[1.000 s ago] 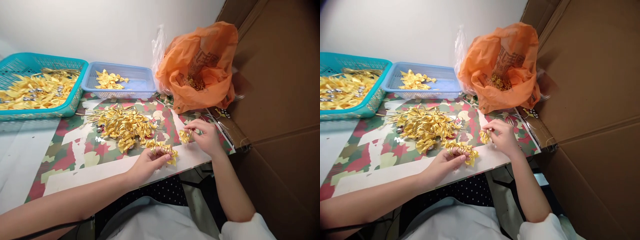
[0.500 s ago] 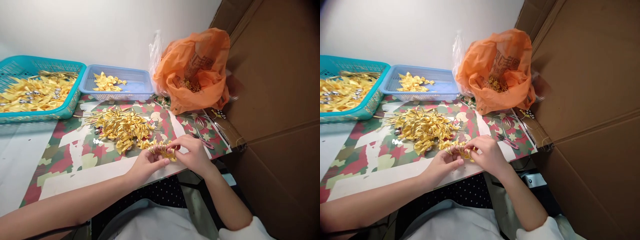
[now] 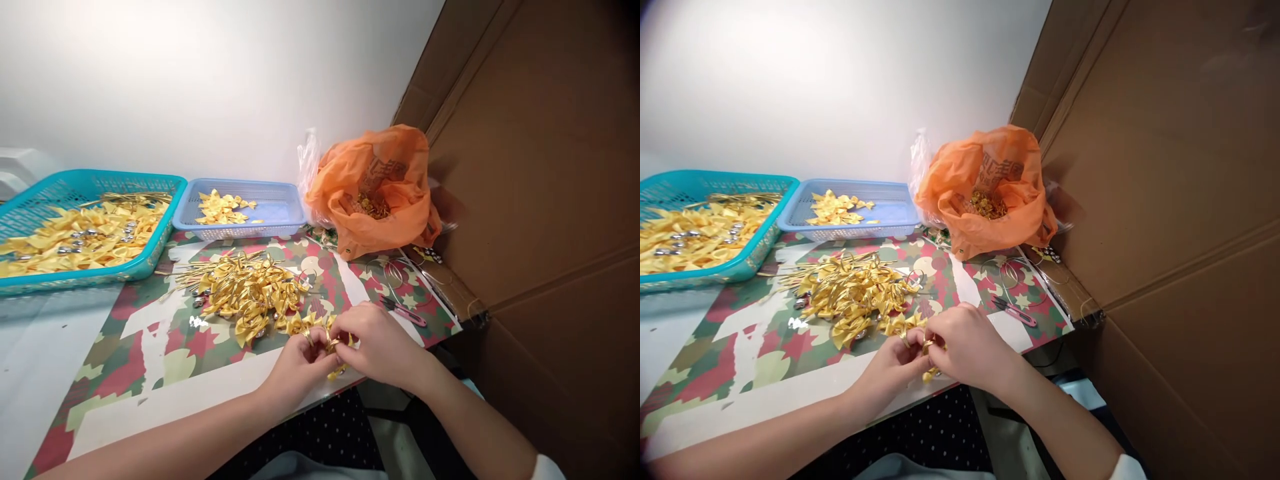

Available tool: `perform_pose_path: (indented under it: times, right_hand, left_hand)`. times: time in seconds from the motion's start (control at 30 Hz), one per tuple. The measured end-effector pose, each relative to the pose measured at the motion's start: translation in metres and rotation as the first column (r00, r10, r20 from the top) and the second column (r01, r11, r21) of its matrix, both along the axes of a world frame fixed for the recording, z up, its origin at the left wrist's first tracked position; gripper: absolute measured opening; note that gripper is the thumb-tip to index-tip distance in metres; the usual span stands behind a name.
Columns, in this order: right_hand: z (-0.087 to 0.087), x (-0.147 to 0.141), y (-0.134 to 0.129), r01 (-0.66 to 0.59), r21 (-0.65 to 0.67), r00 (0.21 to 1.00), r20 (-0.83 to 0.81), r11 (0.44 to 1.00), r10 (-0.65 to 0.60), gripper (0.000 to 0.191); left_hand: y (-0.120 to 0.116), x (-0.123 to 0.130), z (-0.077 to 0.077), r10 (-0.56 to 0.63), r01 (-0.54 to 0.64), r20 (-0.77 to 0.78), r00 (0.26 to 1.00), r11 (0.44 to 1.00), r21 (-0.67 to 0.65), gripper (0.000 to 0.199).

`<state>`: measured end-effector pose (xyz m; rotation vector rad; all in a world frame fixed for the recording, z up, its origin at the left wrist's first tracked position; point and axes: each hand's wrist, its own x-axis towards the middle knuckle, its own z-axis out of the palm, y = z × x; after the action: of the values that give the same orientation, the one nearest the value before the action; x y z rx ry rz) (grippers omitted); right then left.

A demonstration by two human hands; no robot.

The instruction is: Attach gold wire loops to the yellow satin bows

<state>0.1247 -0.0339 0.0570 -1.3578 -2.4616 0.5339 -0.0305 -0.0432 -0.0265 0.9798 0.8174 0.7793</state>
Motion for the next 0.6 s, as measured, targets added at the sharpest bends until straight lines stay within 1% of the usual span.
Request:
perform_pose_path:
  times: [0.1,0.2,0.23,0.27,0.3,0.33,0.37,0.4,0.43,0.47,0.5,0.53,0.6]
  right_hand:
    - [0.011,0.001,0.007,-0.068,-0.073,0.996,0.043,0.995,0.072,0.012]
    - [0.025,0.007,0.018,-0.158,-0.164,0.980,0.098,0.974,0.176,0.009]
    - [0.030,0.011,0.024,-0.205,-0.224,0.968,0.098,0.953,0.231,0.009]
    - [0.037,0.017,0.033,-0.255,-0.298,0.953,0.082,0.920,0.291,0.010]
    - [0.044,0.025,0.045,-0.302,-0.360,0.939,0.048,0.883,0.341,0.011]
    - [0.051,0.034,0.059,-0.352,-0.441,0.920,0.002,0.826,0.392,0.010]
    - [0.057,0.045,0.077,-0.328,-0.453,0.933,-0.020,0.829,0.359,0.013]
    - [0.062,0.056,0.097,-0.218,-0.359,0.974,-0.020,0.907,0.227,0.015]
    - [0.065,0.068,0.119,0.000,-0.155,0.999,-0.035,0.988,-0.006,0.014]
    - [0.065,0.077,0.142,0.273,0.085,0.960,-0.090,0.958,-0.265,0.013]
    - [0.062,0.085,0.165,0.390,0.180,0.920,-0.120,0.903,-0.373,0.015]
    - [0.057,0.091,0.186,0.445,0.222,0.895,-0.133,0.867,-0.425,0.016]
    - [0.043,0.096,0.221,0.518,0.286,0.855,-0.158,0.806,-0.494,0.016]
  left_hand:
    - [0.000,-0.001,0.003,-0.026,0.028,0.038,0.999,0.998,-0.051,0.043]
    - [0.000,-0.001,0.001,-0.050,0.058,0.091,0.995,0.995,-0.079,0.047]
    - [0.000,-0.001,-0.001,-0.062,0.070,0.100,0.993,0.994,-0.085,0.048]
    - [0.000,-0.001,-0.002,-0.074,0.084,0.105,0.992,0.992,-0.093,0.050]
    - [0.000,-0.001,-0.003,-0.084,0.096,0.112,0.990,0.990,-0.105,0.051]
    - [0.000,0.000,-0.004,-0.091,0.106,0.123,0.988,0.987,-0.124,0.053]
    - [-0.001,0.000,-0.004,-0.095,0.115,0.138,0.986,0.982,-0.149,0.055]
    - [-0.001,0.000,-0.003,-0.096,0.123,0.154,0.983,0.976,-0.178,0.057]
    - [-0.001,0.001,-0.002,-0.093,0.127,0.166,0.982,0.970,-0.207,0.058]
    - [-0.001,0.001,-0.001,-0.087,0.125,0.172,0.981,0.965,-0.230,0.058]
    - [-0.001,0.001,0.000,-0.078,0.121,0.176,0.981,0.961,-0.249,0.057]
    - [-0.001,0.001,0.001,-0.072,0.119,0.183,0.980,0.958,-0.261,0.057]
    - [0.000,0.000,0.000,-0.065,0.121,0.211,0.975,0.956,-0.266,0.058]
